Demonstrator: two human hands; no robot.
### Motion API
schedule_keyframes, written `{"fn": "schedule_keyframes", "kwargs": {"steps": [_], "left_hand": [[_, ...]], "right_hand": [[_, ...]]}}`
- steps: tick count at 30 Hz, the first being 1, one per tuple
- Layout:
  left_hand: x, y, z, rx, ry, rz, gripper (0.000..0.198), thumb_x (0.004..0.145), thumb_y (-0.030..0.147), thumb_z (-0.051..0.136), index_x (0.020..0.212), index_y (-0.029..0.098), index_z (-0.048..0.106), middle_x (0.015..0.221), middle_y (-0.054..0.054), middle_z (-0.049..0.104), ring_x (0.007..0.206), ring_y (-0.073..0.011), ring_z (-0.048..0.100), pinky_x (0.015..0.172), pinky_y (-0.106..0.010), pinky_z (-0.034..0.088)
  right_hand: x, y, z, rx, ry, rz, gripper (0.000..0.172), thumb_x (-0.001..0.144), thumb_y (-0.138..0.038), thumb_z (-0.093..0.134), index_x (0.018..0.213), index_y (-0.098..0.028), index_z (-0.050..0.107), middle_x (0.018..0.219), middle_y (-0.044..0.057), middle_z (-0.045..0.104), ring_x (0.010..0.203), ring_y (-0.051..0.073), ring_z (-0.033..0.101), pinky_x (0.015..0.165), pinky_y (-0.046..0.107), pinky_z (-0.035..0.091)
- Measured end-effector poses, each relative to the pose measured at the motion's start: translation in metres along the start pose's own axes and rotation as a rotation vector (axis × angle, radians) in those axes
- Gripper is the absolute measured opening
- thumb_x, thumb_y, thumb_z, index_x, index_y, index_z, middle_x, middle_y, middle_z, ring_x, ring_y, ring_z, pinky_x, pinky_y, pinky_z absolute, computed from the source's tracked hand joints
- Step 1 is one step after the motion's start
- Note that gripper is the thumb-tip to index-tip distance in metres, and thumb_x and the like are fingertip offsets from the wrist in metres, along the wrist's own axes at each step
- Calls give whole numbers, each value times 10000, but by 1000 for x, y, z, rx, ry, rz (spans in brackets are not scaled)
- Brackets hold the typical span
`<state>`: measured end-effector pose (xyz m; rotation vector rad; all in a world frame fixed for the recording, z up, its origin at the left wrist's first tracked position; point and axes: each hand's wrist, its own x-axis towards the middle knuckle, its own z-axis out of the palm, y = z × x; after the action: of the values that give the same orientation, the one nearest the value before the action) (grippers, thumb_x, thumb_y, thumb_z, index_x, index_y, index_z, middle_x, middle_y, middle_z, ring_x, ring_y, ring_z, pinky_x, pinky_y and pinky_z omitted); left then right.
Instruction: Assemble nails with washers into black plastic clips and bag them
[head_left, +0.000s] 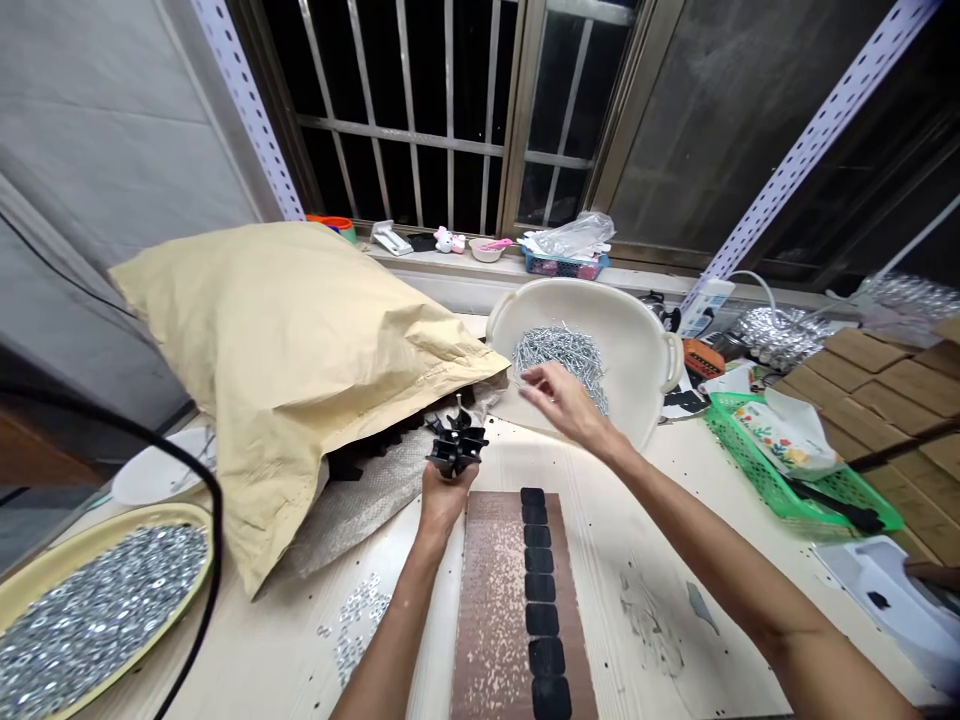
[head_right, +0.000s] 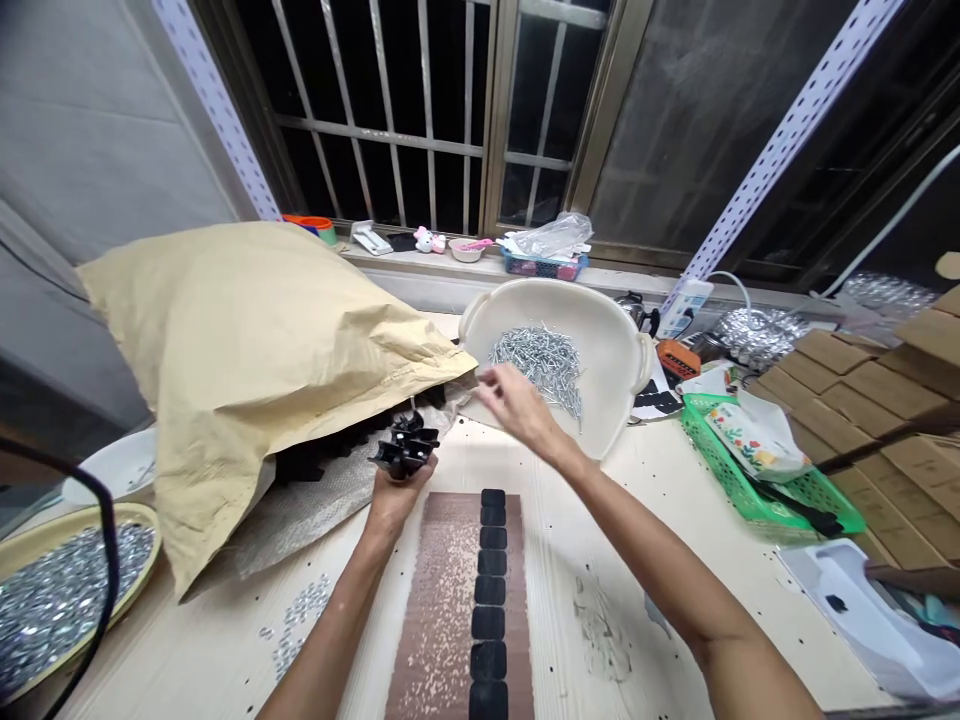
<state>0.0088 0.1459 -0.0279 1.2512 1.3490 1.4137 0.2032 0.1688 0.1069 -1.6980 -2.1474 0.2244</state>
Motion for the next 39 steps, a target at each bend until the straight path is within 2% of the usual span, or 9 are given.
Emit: {"fn": "schedule_keyframes", "kwargs": {"steps": [2, 5, 11, 19, 24, 27, 29, 33, 39], "left_hand": [[1, -2, 1, -19, 6, -3, 102, 615, 242, 656, 647, 147, 636, 614, -3, 643, 636, -187, 595, 599, -292, 470], [0, -2, 1, -14, -1, -2, 86, 607, 224, 664, 644, 149, 646, 607, 2, 645, 627, -187, 595, 584, -282, 469], [0, -6, 0, -3, -17, -11, 52, 602, 199, 661, 638, 163, 649, 588, 15, 641, 611, -180, 590, 554, -259, 456], [-1, 0, 3, 11, 19, -64, 121, 591, 235, 663, 674, 149, 647, 601, 7, 632, 623, -182, 581, 577, -274, 449], [-6, 14, 8, 29, -19, -66, 87, 617, 229, 634, 641, 147, 616, 572, 18, 588, 577, -149, 539, 558, -263, 421], [-10, 31, 11, 53, -85, -48, 84, 623, 227, 628, 616, 148, 600, 569, 25, 565, 563, -134, 515, 548, -251, 404], [-13, 47, 13, 62, -127, -34, 73, 604, 211, 633, 603, 150, 592, 571, 26, 554, 562, -128, 501, 541, -241, 390], [-25, 80, 20, 92, -256, -14, 37, 586, 166, 607, 601, 155, 575, 568, 29, 523, 544, -114, 453, 515, -227, 348], [-56, 105, 28, 83, -354, -11, 89, 572, 159, 587, 578, 159, 498, 562, 36, 443, 539, -97, 372, 504, -222, 293]], "right_hand": [[10, 38, 7, -211, -107, 334, 299, 932, -343, 384, 980, -177, 627, 1036, 102, 617, 948, 199, 584, 764, 310, 440], [12, 84, 25, -306, -175, 509, 227, 857, -267, 496, 843, -120, 668, 895, 169, 649, 894, 272, 614, 712, 336, 434], [4, 117, 48, -375, -211, 583, 280, 841, -132, 410, 947, -90, 665, 990, 200, 646, 965, 262, 604, 739, 297, 404], [-5, 131, 16, -321, -303, 539, 266, 670, -55, 544, 892, -132, 670, 957, 146, 676, 930, 242, 622, 708, 260, 413], [-24, 101, -13, -28, -215, 364, 195, 812, -212, 476, 921, -150, 626, 779, 70, 685, 786, 178, 647, 663, 247, 450], [-39, 50, -33, 546, 20, 86, 244, 864, -365, 478, 948, -163, 587, 868, 73, 680, 792, 167, 643, 654, 270, 487], [-48, 9, -45, 714, 161, -86, 229, 863, -380, 509, 921, -178, 600, 922, 72, 667, 863, 172, 627, 719, 308, 495], [-56, -45, -54, 698, 306, -324, 131, 829, -324, 596, 810, -203, 643, 988, 49, 618, 1013, 180, 563, 870, 367, 453], [-68, -48, -54, 576, 293, -448, 85, 811, -273, 626, 768, -201, 644, 978, 34, 591, 994, 165, 546, 899, 355, 411]]}}
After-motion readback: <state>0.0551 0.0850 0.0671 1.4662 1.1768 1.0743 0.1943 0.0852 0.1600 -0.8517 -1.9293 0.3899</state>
